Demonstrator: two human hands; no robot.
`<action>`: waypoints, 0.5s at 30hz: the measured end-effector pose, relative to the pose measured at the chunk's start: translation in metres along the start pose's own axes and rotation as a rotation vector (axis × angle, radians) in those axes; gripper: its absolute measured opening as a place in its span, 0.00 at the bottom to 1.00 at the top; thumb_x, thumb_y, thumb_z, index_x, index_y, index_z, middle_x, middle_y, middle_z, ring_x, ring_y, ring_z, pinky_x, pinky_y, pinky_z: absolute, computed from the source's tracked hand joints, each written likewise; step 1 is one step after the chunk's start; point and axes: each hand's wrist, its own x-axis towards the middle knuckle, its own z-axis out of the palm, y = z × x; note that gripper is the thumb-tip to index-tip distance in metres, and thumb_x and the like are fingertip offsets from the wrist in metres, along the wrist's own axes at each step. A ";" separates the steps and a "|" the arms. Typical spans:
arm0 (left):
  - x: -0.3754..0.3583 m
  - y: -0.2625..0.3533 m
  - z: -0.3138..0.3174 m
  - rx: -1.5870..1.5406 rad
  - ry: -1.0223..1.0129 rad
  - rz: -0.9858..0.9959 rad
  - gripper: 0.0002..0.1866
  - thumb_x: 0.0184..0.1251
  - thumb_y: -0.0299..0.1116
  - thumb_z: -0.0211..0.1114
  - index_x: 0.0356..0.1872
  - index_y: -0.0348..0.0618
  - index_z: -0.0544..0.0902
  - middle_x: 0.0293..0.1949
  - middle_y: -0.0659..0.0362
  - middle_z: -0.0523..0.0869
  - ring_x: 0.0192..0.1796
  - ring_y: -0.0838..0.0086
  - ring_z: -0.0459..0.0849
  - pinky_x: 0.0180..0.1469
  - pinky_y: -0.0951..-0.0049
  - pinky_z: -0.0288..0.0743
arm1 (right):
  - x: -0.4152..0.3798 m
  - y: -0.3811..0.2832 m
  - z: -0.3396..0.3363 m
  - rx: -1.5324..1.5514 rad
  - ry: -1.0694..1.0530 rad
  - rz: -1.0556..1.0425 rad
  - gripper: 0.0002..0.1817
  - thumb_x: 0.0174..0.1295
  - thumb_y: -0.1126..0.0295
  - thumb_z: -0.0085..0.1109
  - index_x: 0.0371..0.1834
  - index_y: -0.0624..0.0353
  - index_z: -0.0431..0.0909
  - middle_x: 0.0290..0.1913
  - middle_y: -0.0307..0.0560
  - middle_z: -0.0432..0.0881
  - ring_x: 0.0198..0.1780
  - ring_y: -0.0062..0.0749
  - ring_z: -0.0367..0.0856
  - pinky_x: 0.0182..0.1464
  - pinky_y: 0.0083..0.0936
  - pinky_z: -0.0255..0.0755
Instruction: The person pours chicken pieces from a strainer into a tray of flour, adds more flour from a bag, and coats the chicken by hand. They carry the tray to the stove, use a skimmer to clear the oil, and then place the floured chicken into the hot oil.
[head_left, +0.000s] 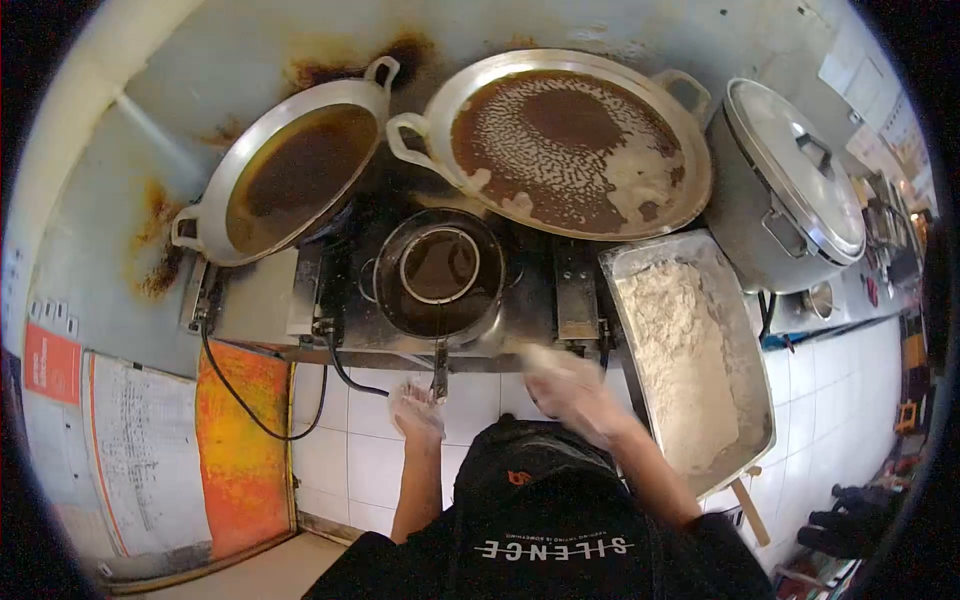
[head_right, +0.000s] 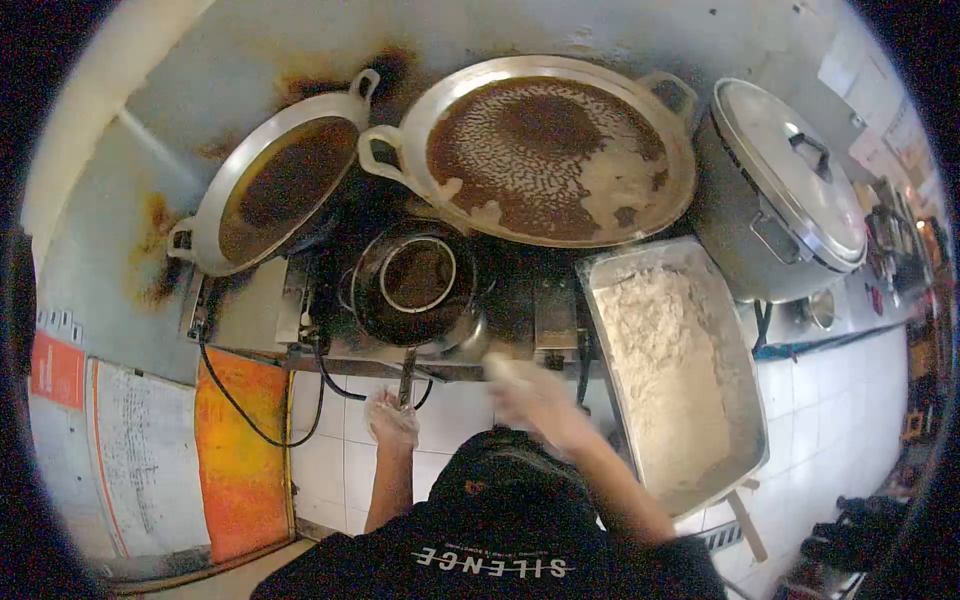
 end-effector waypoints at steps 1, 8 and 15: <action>0.004 0.000 -0.010 -0.084 -0.065 -0.017 0.10 0.73 0.43 0.51 0.35 0.53 0.76 0.29 0.67 0.77 0.30 0.77 0.74 0.36 0.72 0.71 | 0.025 0.004 0.030 0.622 -0.183 0.154 0.15 0.71 0.61 0.54 0.47 0.63 0.78 0.41 0.46 0.82 0.37 0.29 0.81 0.39 0.25 0.78; 0.089 -0.071 -0.260 -0.252 -0.056 -0.015 0.15 0.72 0.42 0.48 0.22 0.56 0.68 0.20 0.66 0.69 0.22 0.75 0.66 0.27 0.72 0.65 | 0.084 -0.051 0.077 0.587 -0.428 0.249 0.14 0.72 0.64 0.50 0.45 0.65 0.76 0.34 0.46 0.76 0.22 0.27 0.68 0.29 0.28 0.70; 0.019 -0.155 -0.542 0.121 0.401 -0.256 0.10 0.72 0.45 0.50 0.34 0.54 0.71 0.28 0.62 0.73 0.27 0.71 0.71 0.30 0.69 0.69 | 0.054 -0.056 0.017 -1.056 -0.135 -0.513 0.17 0.66 0.71 0.48 0.51 0.76 0.73 0.36 0.57 0.77 0.38 0.46 0.78 0.43 0.37 0.75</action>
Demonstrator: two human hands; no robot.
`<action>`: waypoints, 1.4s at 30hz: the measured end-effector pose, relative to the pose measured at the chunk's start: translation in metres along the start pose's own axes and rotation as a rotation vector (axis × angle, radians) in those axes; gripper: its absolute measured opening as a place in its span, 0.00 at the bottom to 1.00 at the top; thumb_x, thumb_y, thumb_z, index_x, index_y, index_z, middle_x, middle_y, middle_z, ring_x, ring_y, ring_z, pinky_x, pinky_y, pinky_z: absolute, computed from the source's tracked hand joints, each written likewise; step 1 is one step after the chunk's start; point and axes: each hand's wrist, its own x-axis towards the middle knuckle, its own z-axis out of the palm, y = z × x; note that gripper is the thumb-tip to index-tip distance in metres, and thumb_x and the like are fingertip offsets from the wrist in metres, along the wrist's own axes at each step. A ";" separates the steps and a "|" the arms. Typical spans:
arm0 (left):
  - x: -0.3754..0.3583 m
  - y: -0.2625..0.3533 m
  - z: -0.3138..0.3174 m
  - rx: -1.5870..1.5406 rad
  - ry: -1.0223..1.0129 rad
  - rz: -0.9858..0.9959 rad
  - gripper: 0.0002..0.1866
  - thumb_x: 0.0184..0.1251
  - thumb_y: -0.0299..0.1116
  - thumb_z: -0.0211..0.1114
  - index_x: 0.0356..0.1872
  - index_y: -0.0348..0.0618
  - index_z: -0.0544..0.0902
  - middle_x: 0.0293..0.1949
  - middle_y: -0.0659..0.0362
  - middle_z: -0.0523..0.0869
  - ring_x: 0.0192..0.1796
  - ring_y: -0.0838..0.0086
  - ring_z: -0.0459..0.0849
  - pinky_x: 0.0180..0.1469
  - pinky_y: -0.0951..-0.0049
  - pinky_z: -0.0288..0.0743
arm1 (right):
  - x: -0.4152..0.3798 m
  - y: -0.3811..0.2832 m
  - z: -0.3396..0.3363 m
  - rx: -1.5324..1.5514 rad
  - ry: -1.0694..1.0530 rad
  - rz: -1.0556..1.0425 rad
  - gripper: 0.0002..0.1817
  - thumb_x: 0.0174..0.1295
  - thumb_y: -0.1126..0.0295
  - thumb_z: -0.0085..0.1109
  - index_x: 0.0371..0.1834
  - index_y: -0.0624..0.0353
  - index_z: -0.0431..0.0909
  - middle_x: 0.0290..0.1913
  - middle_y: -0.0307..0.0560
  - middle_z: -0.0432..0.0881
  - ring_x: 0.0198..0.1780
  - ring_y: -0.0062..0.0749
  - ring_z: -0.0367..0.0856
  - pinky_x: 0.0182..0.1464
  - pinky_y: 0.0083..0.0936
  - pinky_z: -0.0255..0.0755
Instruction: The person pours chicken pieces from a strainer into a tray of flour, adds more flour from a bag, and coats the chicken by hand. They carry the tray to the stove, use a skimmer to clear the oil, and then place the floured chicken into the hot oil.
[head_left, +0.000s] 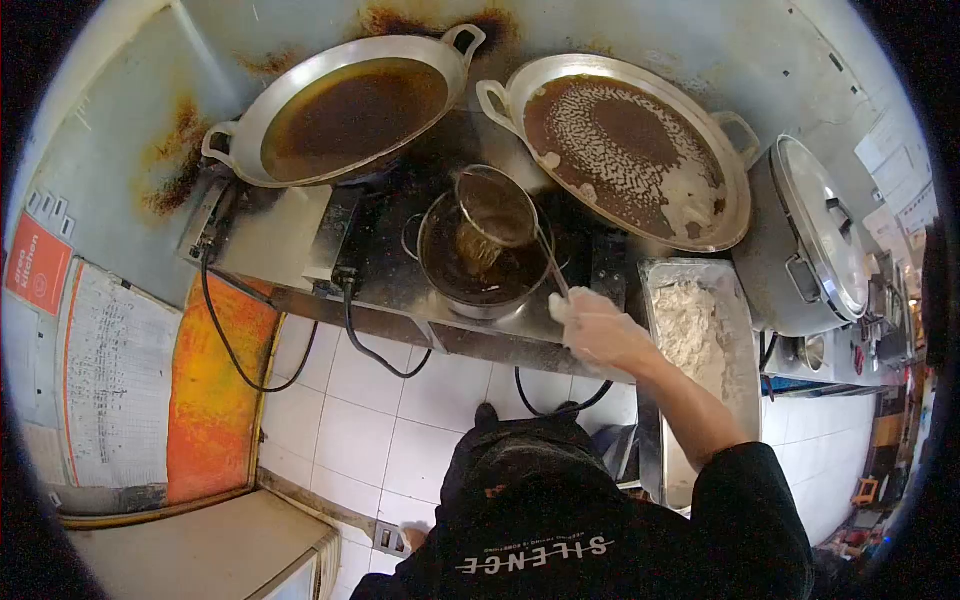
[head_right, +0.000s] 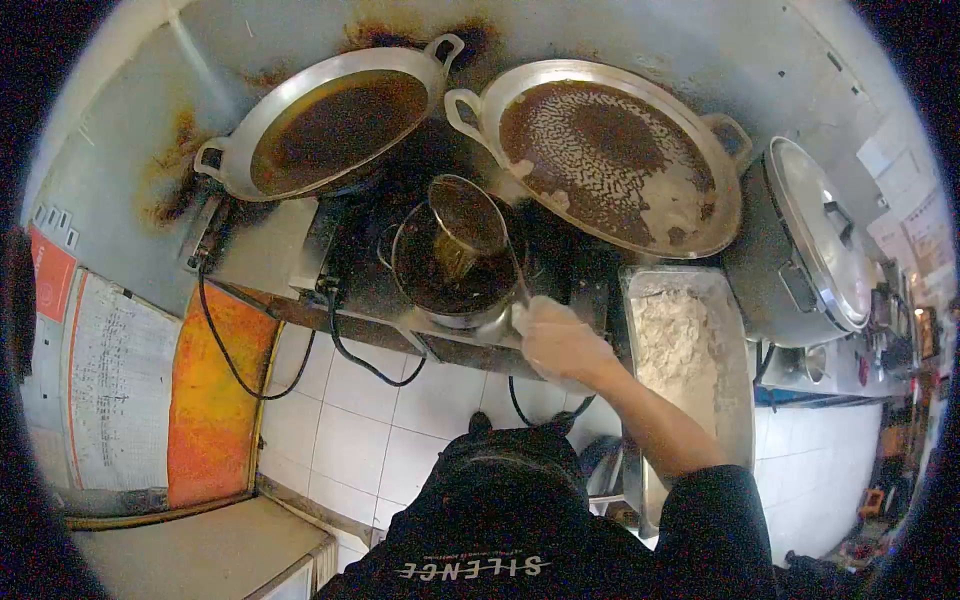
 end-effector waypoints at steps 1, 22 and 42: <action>-0.004 -0.005 -0.008 0.026 0.014 -0.025 0.10 0.72 0.46 0.51 0.36 0.54 0.71 0.29 0.61 0.74 0.28 0.71 0.72 0.31 0.69 0.70 | 0.002 0.009 0.007 -0.256 0.113 -0.166 0.18 0.64 0.73 0.48 0.53 0.77 0.73 0.37 0.59 0.77 0.41 0.49 0.79 0.45 0.39 0.75; 0.067 0.053 0.156 0.201 -0.424 0.308 0.18 0.70 0.56 0.61 0.38 0.51 0.77 0.29 0.61 0.81 0.23 0.74 0.76 0.22 0.72 0.70 | -0.040 -0.008 -0.074 0.176 0.149 0.038 0.21 0.75 0.55 0.44 0.49 0.63 0.78 0.36 0.54 0.76 0.37 0.43 0.79 0.39 0.34 0.74; -0.097 0.064 0.353 0.653 -0.792 0.428 0.03 0.69 0.31 0.60 0.38 0.46 0.81 0.36 0.60 0.84 0.37 0.70 0.83 0.38 0.68 0.79 | 0.041 0.318 -0.279 -1.343 -0.160 0.024 0.10 0.58 0.68 0.57 0.24 0.59 0.83 0.30 0.47 0.82 0.36 0.41 0.81 0.38 0.32 0.75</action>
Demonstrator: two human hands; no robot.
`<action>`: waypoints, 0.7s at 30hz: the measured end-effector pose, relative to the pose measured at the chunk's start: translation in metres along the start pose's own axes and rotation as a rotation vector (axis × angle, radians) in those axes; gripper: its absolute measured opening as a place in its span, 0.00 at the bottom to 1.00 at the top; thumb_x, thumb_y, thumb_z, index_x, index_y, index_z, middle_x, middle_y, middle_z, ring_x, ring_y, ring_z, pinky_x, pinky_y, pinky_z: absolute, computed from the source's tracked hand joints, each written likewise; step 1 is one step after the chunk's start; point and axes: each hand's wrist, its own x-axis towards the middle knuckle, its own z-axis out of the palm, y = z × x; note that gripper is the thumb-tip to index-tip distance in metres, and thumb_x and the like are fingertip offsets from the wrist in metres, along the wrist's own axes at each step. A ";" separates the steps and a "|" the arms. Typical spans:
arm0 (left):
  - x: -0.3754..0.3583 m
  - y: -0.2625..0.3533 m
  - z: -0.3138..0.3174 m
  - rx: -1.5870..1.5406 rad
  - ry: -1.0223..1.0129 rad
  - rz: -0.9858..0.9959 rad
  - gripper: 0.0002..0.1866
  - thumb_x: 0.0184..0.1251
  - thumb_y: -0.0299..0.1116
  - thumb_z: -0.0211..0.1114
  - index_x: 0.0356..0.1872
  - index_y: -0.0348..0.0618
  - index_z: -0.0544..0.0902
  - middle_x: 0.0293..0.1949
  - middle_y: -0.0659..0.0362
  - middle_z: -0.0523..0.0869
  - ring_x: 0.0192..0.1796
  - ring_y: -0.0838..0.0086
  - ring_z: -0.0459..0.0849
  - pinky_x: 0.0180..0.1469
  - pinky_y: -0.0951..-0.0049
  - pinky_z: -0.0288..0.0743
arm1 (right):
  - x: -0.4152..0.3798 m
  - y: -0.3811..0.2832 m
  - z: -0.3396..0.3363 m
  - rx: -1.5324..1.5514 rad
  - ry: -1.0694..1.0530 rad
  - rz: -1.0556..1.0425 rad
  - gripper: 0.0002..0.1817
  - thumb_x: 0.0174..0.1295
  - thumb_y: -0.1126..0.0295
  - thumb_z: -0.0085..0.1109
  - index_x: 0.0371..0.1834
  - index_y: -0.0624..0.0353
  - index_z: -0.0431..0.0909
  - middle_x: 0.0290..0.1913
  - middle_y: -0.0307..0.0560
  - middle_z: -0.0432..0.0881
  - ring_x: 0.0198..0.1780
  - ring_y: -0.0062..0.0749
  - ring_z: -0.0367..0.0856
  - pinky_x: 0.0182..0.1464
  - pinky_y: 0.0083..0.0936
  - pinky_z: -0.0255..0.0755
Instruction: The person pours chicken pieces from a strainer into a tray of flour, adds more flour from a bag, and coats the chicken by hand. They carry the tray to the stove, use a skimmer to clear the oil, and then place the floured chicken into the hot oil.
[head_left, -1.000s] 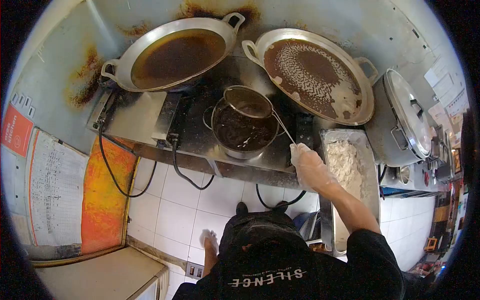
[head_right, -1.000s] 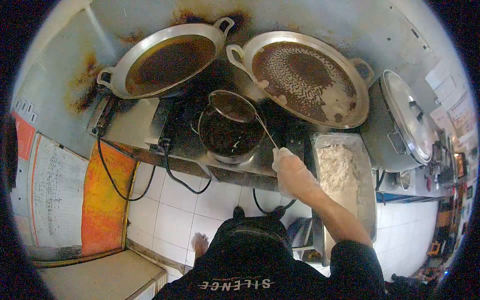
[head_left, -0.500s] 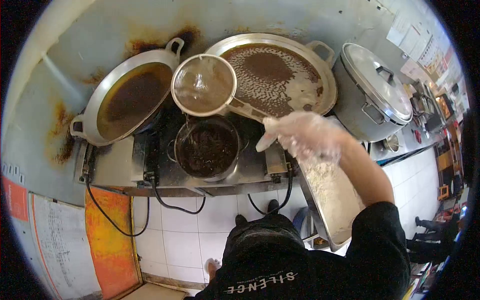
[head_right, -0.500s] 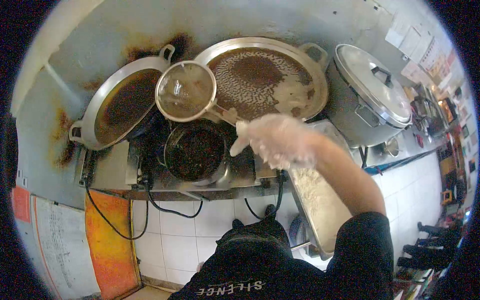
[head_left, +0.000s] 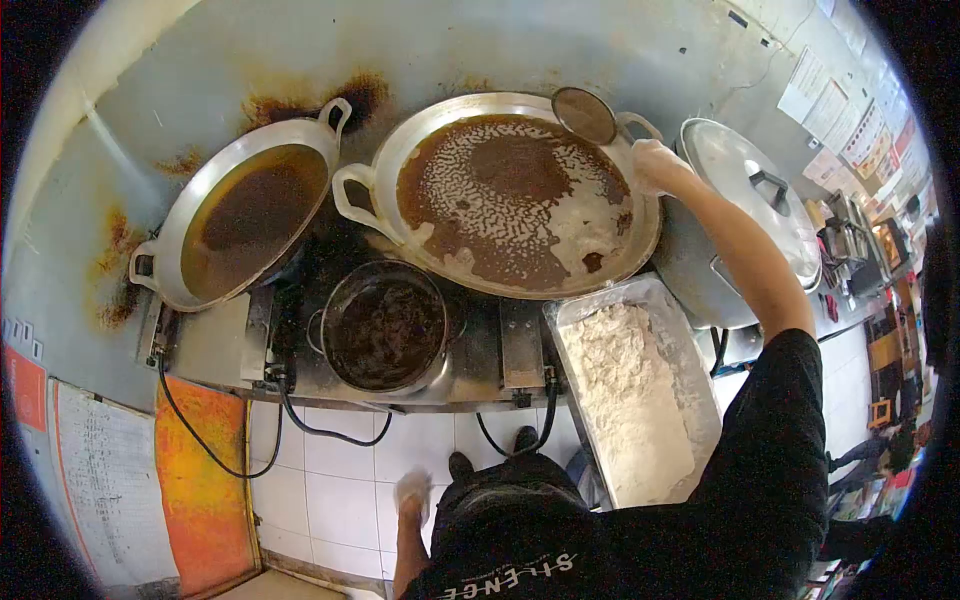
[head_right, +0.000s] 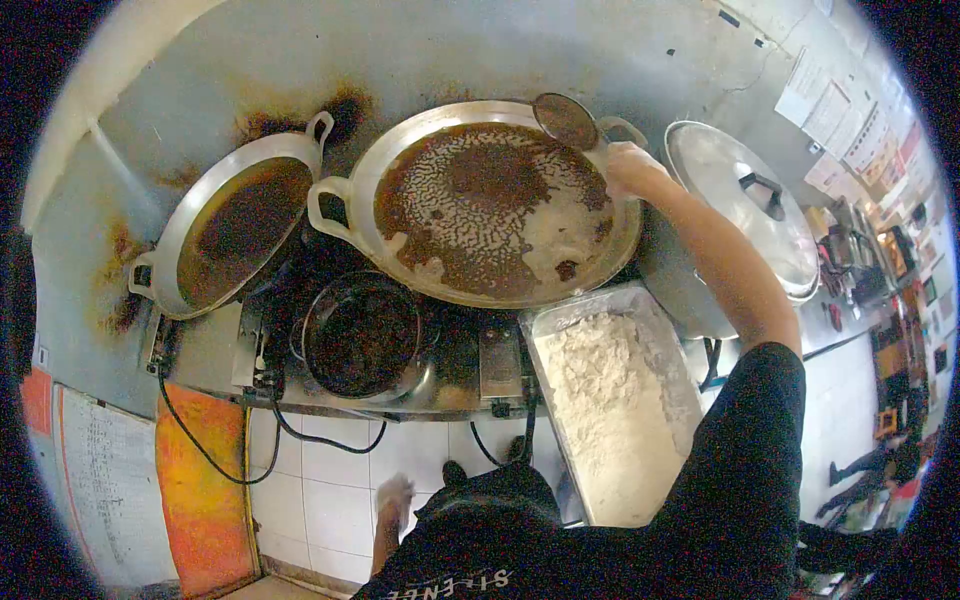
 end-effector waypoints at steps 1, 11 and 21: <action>0.012 0.032 0.028 0.564 -0.130 0.198 0.07 0.69 0.34 0.62 0.41 0.43 0.81 0.39 0.59 0.84 0.39 0.70 0.84 0.41 0.69 0.79 | 0.004 -0.002 -0.004 0.010 -0.044 -0.072 0.09 0.57 0.68 0.59 0.24 0.60 0.83 0.29 0.48 0.82 0.35 0.43 0.82 0.38 0.33 0.76; 0.016 0.107 0.162 0.554 -0.569 0.156 0.19 0.75 0.34 0.55 0.61 0.36 0.75 0.50 0.58 0.84 0.48 0.75 0.82 0.50 0.73 0.78 | 0.006 -0.049 -0.053 0.897 -0.378 -0.101 0.10 0.56 0.66 0.62 0.38 0.56 0.85 0.33 0.43 0.86 0.29 0.36 0.83 0.30 0.34 0.76; 0.001 -0.014 0.002 0.188 0.227 -0.474 0.10 0.69 0.39 0.59 0.34 0.44 0.81 0.27 0.58 0.82 0.25 0.71 0.77 0.26 0.68 0.71 | -0.029 -0.081 -0.133 1.890 -0.697 0.228 0.14 0.66 0.61 0.56 0.34 0.63 0.82 0.18 0.29 0.69 0.14 0.15 0.64 0.13 0.17 0.56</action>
